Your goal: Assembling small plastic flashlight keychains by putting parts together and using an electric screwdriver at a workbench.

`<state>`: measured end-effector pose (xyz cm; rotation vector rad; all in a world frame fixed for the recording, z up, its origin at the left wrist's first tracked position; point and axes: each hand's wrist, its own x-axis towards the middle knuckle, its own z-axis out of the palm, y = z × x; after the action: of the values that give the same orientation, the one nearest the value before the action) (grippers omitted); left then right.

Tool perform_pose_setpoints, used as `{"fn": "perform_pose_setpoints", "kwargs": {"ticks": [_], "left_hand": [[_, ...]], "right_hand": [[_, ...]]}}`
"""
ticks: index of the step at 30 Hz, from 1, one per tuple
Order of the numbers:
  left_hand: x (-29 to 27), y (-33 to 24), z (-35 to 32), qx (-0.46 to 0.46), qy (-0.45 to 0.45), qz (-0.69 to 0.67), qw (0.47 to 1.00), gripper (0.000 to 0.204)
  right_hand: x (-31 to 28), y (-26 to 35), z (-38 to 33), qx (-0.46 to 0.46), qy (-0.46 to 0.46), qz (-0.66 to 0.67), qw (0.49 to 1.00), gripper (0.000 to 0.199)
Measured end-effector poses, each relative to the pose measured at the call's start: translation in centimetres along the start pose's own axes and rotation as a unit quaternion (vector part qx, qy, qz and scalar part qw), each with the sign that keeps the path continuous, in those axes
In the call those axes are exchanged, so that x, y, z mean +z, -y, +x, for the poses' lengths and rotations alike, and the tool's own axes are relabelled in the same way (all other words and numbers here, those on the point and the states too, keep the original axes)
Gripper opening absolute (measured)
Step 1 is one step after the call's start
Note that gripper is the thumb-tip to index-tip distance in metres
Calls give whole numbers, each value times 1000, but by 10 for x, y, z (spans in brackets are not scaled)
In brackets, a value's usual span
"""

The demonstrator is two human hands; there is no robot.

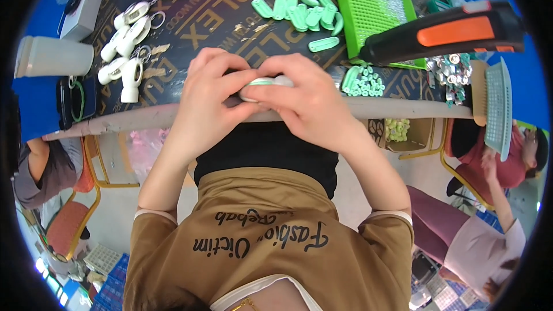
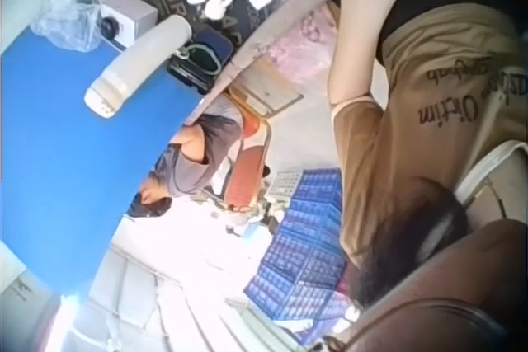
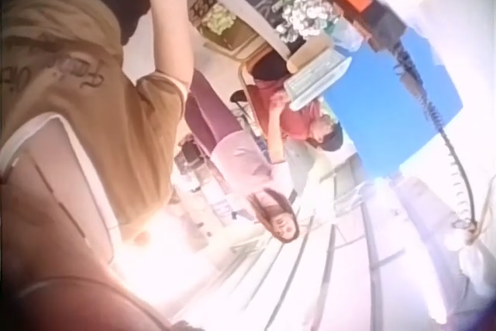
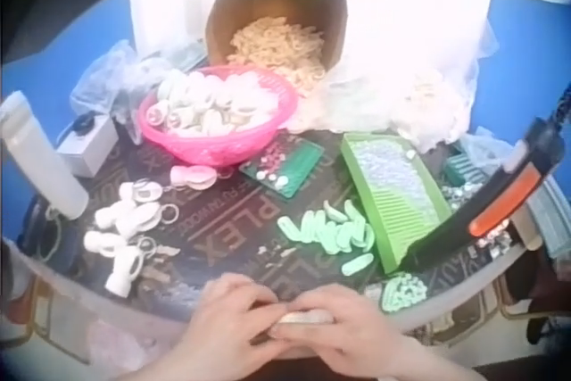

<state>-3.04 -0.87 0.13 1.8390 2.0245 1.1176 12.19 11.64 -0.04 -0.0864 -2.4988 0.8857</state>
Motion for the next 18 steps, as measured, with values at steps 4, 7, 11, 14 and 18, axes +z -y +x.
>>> {"fn": "perform_pose_setpoints", "kwargs": {"ticks": [4,7,11,14,18], "left_hand": [[-5,-10,1,14,36,-9,999,47],[-3,-11,2,-38,59,-66,995,46],[-4,-17,8,-23,81,-38,996,41],[2,-17,11,-9,89,-62,994,38],[12,-14,10,23,45,-75,996,39]], "right_hand": [[-3,1,-6,-21,-20,-35,999,34],[-13,5,-12,-58,-100,-47,992,32],[-56,-3,-39,-107,-458,-61,880,38],[-84,-7,-15,-8,-501,96,860,58],[-108,-18,-9,40,-317,258,912,59]]}}
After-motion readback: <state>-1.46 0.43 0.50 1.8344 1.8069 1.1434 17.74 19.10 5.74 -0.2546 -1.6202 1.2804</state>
